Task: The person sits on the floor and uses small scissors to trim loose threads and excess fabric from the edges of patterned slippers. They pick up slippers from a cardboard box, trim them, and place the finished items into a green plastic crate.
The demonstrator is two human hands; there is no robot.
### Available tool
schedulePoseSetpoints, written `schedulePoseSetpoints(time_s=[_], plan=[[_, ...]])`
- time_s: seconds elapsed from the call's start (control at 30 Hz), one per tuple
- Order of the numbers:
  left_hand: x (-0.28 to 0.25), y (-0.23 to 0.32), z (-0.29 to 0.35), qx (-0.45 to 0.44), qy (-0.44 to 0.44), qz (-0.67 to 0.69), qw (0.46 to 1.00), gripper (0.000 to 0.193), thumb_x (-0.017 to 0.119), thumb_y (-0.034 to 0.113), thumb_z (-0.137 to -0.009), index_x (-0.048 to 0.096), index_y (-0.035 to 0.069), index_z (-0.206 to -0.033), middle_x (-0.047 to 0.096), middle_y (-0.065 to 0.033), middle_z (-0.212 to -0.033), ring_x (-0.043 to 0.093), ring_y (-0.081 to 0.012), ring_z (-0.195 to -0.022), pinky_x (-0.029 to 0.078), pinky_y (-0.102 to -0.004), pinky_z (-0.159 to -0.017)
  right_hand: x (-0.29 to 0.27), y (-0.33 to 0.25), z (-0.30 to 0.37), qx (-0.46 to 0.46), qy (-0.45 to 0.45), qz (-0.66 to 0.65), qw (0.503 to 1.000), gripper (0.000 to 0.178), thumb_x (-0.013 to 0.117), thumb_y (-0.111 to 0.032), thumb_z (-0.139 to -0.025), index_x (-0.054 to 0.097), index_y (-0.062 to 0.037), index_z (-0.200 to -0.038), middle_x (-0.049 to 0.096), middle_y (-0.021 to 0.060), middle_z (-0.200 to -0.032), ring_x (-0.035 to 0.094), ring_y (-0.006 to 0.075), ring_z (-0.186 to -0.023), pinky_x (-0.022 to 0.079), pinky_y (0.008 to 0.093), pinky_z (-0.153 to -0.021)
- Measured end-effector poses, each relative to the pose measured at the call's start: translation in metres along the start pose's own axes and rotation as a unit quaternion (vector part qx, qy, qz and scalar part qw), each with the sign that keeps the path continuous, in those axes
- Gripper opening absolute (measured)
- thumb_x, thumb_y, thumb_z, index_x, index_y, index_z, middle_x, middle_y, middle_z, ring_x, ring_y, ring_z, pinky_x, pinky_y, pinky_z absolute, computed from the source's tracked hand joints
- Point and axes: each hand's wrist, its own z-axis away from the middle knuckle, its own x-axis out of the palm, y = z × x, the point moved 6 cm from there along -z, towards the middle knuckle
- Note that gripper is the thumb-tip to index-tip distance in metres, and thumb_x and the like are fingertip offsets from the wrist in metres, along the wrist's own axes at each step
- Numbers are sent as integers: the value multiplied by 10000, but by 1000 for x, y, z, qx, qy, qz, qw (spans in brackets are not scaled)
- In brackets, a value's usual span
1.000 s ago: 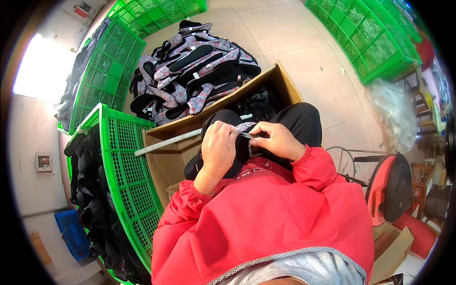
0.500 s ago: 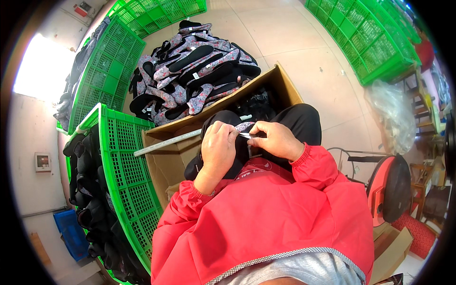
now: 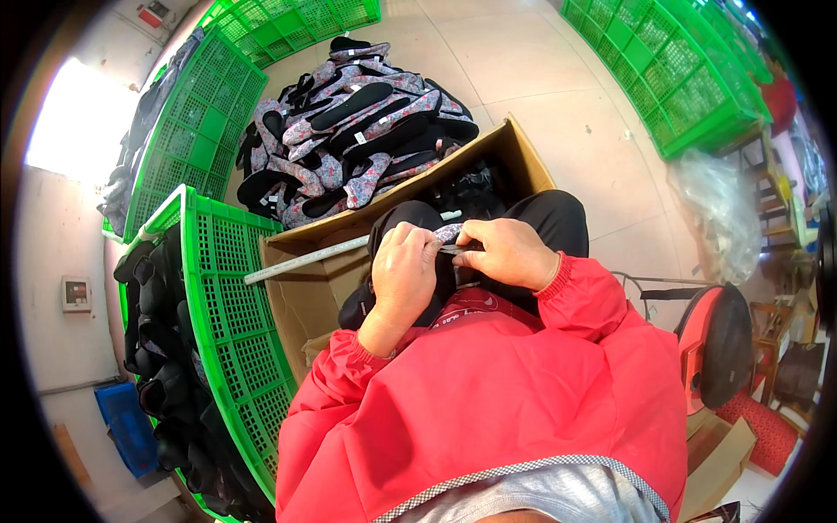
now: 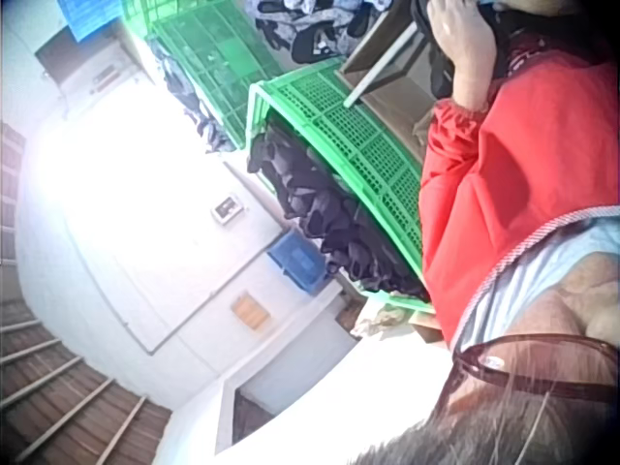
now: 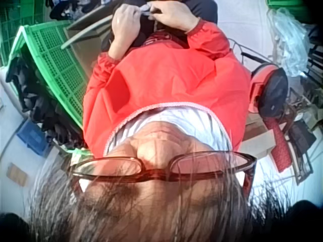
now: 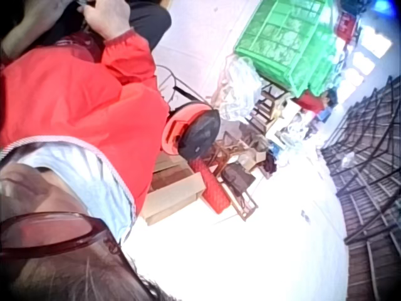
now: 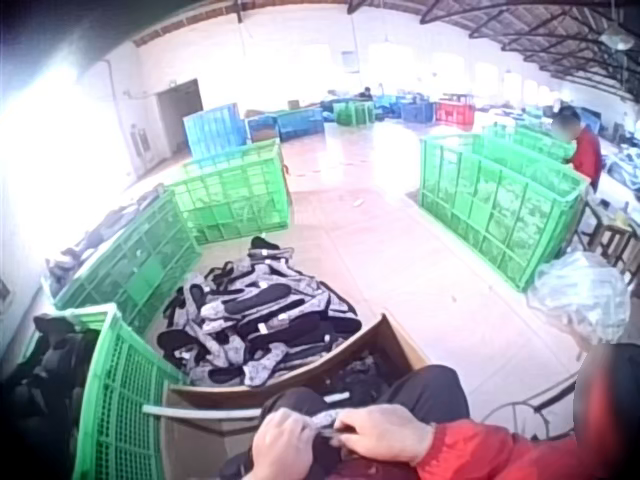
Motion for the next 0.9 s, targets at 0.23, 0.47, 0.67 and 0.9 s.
schedulePoseSetpoints(time_s=[0.23, 0.47, 0.67, 0.9], plan=[[-1, 2, 1, 1, 2, -9, 1000, 98, 693, 103, -852, 616, 45, -833, 596, -116, -842, 586, -348, -834, 469, -442, -737, 1, 0, 1, 7, 3, -7, 1000, 254, 712, -322, -862, 681, -79, -929, 701, 149, -831, 674, 364, -804, 491, 457, -660], [-2, 1, 1, -3, 19, 4, 1000, 100, 699, 101, -849, 619, 45, -827, 600, -113, -833, 594, -341, -824, 474, -433, -731, 5, 6, 1, 12, -12, -40, 999, 195, 742, -213, -867, 676, -61, -970, 713, 132, -877, 689, 295, -776, 507, 373, -682], [-5, -6, 4, -76, 24, 64, 995, 86, 690, 76, -843, 617, 43, -815, 597, -117, -817, 595, -334, -814, 477, -421, -719, 14, 56, 18, 81, 115, -338, 930, 238, 729, -181, -909, 621, -24, -1051, 656, 43, -853, 616, 92, -762, 483, 238, -682], [-14, 20, 30, 21, 15, 37, 999, 87, 671, 20, -809, 588, 35, -785, 586, -125, -803, 603, -330, -774, 482, -398, -679, 66, 77, 43, 263, -16, -546, 795, 417, 548, -517, -999, 588, -131, -1152, 699, 42, -897, 620, 89, -582, 324, 178, -435]])
